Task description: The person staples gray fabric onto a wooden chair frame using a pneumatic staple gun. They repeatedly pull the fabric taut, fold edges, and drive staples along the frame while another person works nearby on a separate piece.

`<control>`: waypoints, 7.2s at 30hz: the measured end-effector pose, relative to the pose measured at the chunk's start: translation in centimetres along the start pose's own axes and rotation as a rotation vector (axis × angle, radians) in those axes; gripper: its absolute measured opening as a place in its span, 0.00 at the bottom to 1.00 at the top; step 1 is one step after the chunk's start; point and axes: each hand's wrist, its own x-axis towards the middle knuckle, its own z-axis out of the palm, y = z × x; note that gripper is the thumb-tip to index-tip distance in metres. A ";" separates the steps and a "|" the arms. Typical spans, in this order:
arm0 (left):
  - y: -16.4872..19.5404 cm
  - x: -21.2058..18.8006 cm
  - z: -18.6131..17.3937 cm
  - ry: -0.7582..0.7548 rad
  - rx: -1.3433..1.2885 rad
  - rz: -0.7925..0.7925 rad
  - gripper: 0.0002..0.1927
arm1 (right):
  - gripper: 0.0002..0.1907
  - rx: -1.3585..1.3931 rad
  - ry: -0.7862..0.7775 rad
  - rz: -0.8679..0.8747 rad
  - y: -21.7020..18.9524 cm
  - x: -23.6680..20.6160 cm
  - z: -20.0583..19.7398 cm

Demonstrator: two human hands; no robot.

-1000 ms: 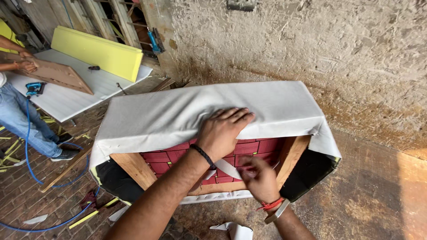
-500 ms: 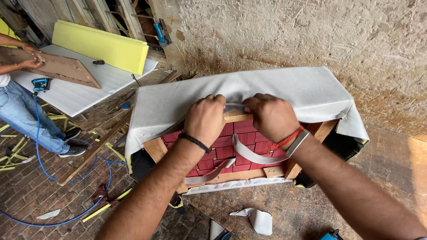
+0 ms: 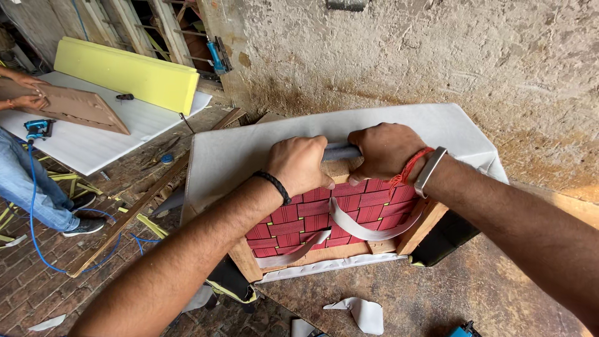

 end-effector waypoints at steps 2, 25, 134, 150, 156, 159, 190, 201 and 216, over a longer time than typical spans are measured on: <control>0.5 -0.2 -0.3 0.012 0.035 -0.039 0.31 | 0.35 -0.015 0.049 0.044 0.0 -0.2 0.0; -0.7 -0.7 4.3 0.258 0.203 0.333 0.02 | 0.04 -0.044 0.723 -0.111 -1.4 -0.4 8.1; 3.1 4.6 9.7 0.273 0.348 0.244 0.26 | 0.43 0.783 -0.039 0.777 6.7 -16.1 52.4; 9.0 5.7 12.4 0.578 -0.060 0.402 0.06 | 0.28 0.295 1.117 0.050 10.2 -7.1 20.2; 10.0 5.9 11.8 0.621 -0.379 0.353 0.08 | 0.20 0.292 0.958 -0.103 10.9 -4.7 14.9; 10.3 6.6 11.3 0.559 -0.498 0.257 0.10 | 0.15 0.351 0.769 -0.116 12.7 -3.3 13.7; 13.9 20.3 11.3 -0.267 0.067 0.658 0.34 | 0.12 0.263 1.134 -0.040 9.9 -5.6 18.3; 14.6 14.1 9.3 -0.307 0.154 0.368 0.48 | 0.09 0.538 1.062 0.143 9.3 -0.5 30.5; 15.1 13.6 10.0 -0.229 0.168 0.364 0.44 | 0.44 0.929 -0.374 0.793 6.8 -14.8 56.2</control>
